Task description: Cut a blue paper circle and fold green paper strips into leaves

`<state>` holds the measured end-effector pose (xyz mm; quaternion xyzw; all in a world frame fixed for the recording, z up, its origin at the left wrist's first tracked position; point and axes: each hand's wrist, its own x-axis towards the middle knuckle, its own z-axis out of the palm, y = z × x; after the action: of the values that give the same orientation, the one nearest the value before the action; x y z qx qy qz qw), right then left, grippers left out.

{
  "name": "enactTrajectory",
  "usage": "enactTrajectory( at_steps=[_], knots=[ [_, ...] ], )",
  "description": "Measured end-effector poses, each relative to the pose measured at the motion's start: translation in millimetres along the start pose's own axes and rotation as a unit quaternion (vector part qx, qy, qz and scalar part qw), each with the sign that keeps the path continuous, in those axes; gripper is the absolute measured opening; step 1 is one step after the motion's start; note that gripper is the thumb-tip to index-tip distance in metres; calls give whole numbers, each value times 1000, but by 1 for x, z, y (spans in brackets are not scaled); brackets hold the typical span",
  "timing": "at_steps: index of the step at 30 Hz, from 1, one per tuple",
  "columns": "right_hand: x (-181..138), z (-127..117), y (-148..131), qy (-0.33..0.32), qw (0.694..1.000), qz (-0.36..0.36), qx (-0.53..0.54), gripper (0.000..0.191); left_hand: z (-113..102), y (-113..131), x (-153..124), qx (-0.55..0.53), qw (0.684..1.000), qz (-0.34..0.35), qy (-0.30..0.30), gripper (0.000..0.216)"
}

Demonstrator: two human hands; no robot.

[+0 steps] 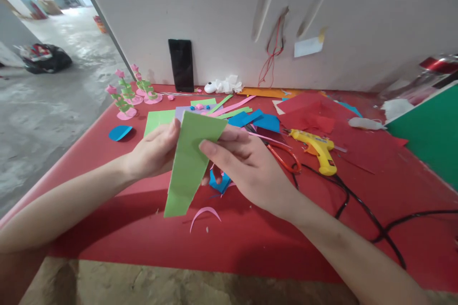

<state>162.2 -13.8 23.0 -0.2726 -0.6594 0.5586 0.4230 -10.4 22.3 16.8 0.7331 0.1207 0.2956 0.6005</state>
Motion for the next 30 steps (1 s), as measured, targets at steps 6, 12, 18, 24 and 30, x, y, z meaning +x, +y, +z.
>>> enactTrajectory(
  at_steps=[6,12,18,24,30],
  knots=[
    [2,1,-9,33,997,0,-76,16,3,6,0,59,995,57,62,46],
    [-6,6,-19,235,939,-90,-234,5,9,9,-1,213,943,163,198,44],
    [-19,11,-24,208,907,-159,-331,16,12,13,-1,415,845,244,232,29],
    [-24,10,-22,166,910,-163,-342,13,10,16,0,497,786,293,221,27],
    [-22,12,-24,211,906,-157,-332,18,12,18,-2,465,825,253,197,20]
  ],
)
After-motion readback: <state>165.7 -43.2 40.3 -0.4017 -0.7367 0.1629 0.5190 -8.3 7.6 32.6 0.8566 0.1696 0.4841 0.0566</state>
